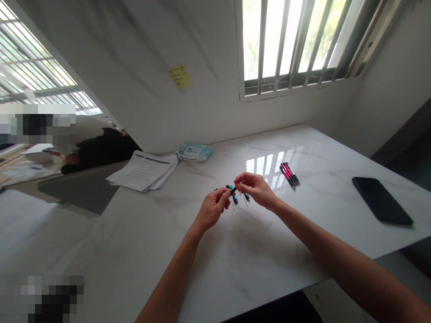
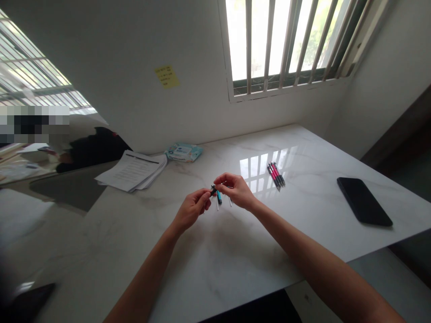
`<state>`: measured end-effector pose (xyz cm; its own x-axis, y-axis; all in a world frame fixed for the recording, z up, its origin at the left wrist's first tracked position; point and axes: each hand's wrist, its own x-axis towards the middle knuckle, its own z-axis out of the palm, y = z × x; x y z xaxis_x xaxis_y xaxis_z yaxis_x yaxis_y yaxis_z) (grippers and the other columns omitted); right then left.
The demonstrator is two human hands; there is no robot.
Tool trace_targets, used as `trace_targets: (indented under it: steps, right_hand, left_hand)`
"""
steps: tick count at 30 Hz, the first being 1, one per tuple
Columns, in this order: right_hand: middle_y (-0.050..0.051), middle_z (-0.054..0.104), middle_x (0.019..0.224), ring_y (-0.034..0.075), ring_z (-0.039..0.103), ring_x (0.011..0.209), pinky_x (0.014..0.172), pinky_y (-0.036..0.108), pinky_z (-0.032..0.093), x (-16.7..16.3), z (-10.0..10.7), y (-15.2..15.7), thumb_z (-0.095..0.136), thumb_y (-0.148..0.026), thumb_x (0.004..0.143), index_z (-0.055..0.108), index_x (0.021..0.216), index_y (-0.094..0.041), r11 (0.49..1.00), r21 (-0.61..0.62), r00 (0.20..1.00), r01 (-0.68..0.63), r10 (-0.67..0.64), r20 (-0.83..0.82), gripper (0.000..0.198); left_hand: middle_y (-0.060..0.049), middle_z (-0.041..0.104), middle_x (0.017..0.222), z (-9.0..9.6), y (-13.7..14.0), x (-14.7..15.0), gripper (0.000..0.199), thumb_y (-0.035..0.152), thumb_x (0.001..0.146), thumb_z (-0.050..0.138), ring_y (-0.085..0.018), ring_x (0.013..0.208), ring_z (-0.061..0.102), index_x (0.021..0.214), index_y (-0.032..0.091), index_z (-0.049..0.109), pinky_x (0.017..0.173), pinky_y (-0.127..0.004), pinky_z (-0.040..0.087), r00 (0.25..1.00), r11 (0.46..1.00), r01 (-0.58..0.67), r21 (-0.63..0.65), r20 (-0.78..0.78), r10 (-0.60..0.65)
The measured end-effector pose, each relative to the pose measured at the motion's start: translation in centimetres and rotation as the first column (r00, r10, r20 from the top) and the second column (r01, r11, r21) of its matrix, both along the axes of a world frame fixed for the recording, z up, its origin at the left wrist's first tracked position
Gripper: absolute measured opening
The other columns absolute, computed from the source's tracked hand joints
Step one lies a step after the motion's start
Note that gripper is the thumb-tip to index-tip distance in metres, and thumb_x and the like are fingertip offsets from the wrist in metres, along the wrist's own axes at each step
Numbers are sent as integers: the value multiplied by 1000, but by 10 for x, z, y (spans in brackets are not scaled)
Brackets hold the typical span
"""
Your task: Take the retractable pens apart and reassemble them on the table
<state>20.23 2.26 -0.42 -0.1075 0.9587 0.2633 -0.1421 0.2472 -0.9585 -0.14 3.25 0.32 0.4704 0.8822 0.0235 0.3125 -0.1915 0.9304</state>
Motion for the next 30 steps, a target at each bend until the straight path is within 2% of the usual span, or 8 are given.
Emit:
trace_targets:
  steps: [10,17,21,25,28,30]
  right_hand:
    - [3,71,91,14,65,77,70,29,52,0,-3,0,79,-40,84,72,100,-20,999,-4,999,34,-34,5,27]
    - [4,74,94,17,69,88,80,31,55,10,3,4,86,-40,76,71,97,-20,999,-5,997,50,-50,-64,32]
    - [3,74,92,16,68,86,77,30,56,25,10,7,87,-42,74,71,98,-22,993,-14,987,121,-122,-101,36]
    - [4,75,96,17,69,88,79,31,58,45,12,12,86,-45,75,70,101,-22,981,-35,974,190,-193,-116,38]
    - [6,77,100,21,72,95,87,36,59,59,8,20,86,-44,74,71,102,-20,962,18,960,274,-272,-65,39]
    - [7,78,100,22,73,95,90,38,59,67,2,26,84,-42,77,72,100,-20,935,85,937,343,-347,31,35]
  left_hand:
    - [2,55,65,2,-1,0,40,52,97,54,-10,53,41,101,15,70,51,-22,34,1000,1000,9,-6,26,-9]
    - [3,51,63,5,-1,-1,40,52,96,55,-10,53,40,99,15,69,50,-22,32,998,1000,-12,-20,64,13]
    - [4,46,61,9,1,-3,41,54,94,58,-9,51,35,98,15,69,46,-21,25,990,997,-45,-69,130,54]
    - [7,32,60,9,3,-5,45,60,92,59,-8,49,24,94,15,66,46,-21,16,956,984,-90,-155,263,129]
    - [8,26,62,8,4,-5,46,61,89,61,-7,50,20,88,15,63,47,-21,14,931,976,-104,-192,325,163]
    - [8,25,62,8,4,-5,46,61,88,62,-7,50,19,85,16,62,47,-21,13,925,973,-110,-201,337,175]
